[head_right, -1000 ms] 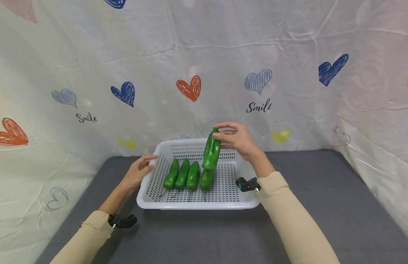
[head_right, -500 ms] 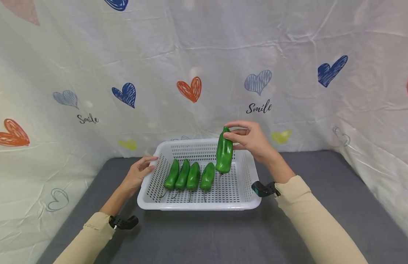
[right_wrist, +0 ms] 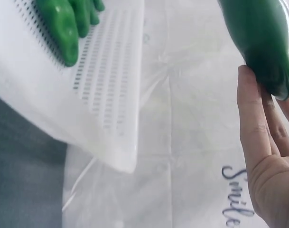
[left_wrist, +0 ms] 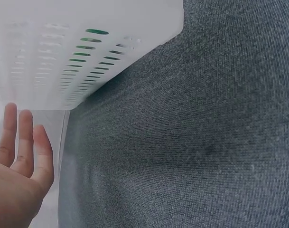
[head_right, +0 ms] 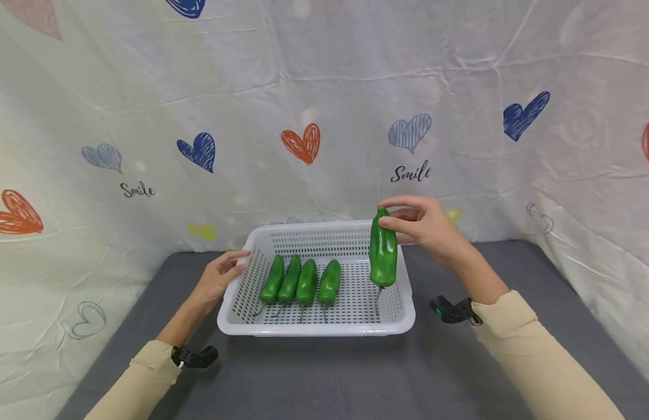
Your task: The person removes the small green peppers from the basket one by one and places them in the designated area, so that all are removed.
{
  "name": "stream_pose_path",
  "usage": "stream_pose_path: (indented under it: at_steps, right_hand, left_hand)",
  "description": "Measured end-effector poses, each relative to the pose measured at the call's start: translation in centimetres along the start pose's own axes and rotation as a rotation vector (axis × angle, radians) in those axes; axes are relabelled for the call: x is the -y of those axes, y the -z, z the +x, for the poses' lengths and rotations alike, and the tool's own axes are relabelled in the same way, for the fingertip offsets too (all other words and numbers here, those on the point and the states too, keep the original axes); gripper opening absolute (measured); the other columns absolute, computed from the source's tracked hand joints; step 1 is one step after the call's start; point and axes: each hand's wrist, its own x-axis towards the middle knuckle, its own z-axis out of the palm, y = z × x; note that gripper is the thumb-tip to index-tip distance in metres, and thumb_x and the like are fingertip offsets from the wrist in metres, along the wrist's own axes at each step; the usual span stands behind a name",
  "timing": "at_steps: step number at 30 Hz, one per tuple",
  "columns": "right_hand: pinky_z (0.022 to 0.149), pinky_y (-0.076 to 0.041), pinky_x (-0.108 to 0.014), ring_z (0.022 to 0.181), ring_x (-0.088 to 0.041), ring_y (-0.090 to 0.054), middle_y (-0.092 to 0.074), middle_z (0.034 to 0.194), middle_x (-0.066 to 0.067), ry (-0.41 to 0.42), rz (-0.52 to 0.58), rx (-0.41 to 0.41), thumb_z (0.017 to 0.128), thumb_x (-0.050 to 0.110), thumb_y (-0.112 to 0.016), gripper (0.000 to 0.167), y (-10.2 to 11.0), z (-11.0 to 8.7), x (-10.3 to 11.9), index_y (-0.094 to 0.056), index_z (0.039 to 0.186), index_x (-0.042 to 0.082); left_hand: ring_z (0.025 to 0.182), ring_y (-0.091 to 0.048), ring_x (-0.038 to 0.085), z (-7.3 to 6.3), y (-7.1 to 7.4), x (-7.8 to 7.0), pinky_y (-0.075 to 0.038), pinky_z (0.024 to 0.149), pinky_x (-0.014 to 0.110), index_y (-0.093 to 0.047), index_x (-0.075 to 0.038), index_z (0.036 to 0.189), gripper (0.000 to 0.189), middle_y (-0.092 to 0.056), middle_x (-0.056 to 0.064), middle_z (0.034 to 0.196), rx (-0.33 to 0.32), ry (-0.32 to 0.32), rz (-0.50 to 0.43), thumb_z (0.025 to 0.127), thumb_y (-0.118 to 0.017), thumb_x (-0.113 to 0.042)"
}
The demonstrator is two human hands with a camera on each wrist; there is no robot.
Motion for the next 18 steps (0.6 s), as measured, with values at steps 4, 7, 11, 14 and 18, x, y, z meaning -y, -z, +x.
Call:
stream_pose_path:
  at_steps: [4, 7, 11, 14, 18]
  right_hand:
    - [0.078, -0.059, -0.041, 0.097, -0.023, -0.071, -0.073, 0.108, -0.011, -0.013, -0.035, -0.035, 0.098, 0.004, -0.068, 0.033, 0.9, -0.7, -0.1, -0.066, 0.131, 0.006]
    - [0.077, -0.059, -0.041, 0.095, -0.023, -0.072, -0.073, 0.109, -0.011, -0.012, -0.059, -0.056, 0.098, 0.003, -0.068, 0.034, 1.6, -1.2, -0.3, -0.066, 0.132, 0.005]
    - [0.076, -0.059, -0.04, 0.092, -0.023, -0.072, -0.073, 0.108, -0.011, -0.024, -0.057, -0.084, 0.098, 0.003, -0.068, 0.034, 2.5, -2.0, -0.5, -0.065, 0.132, 0.006]
    - [0.076, -0.059, -0.039, 0.09, -0.023, -0.073, -0.073, 0.108, -0.01, -0.031, -0.056, -0.1, 0.098, 0.003, -0.068, 0.034, 3.3, -2.5, -0.7, -0.064, 0.132, 0.006]
    - [0.074, -0.059, -0.04, 0.089, -0.023, -0.073, -0.073, 0.109, -0.011, -0.03, -0.021, -0.109, 0.098, 0.0, -0.067, 0.034, 4.4, -3.2, -1.3, -0.063, 0.132, 0.002]
  left_hand:
    - [0.106, -0.064, 0.027, 0.0, 0.0, 0.0, -0.056, 0.076, 0.033, -0.058, -0.005, 0.141, 0.041, -0.058, 0.024, 0.133, 0.001, 0.001, 0.013, 0.102, -0.065, -0.018]
    - [0.107, -0.064, 0.028, 0.1, 0.1, 0.1, -0.056, 0.076, 0.033, -0.058, -0.006, 0.141, 0.041, -0.058, 0.024, 0.134, 0.001, 0.005, 0.024, 0.103, -0.065, -0.019]
    - [0.106, -0.064, 0.027, 0.1, 0.0, 0.2, -0.056, 0.076, 0.034, -0.057, -0.007, 0.142, 0.041, -0.056, 0.023, 0.135, 0.007, 0.021, 0.019, 0.103, -0.064, -0.02]
    - [0.103, -0.065, 0.026, 0.1, 0.0, 0.3, -0.056, 0.077, 0.034, -0.055, -0.007, 0.142, 0.042, -0.056, 0.023, 0.136, 0.013, 0.034, 0.008, 0.104, -0.063, -0.021]
    - [0.102, -0.064, 0.025, 0.2, 0.0, 0.4, -0.055, 0.077, 0.035, -0.054, -0.007, 0.144, 0.043, -0.055, 0.024, 0.136, 0.024, 0.035, -0.004, 0.104, -0.063, -0.022]
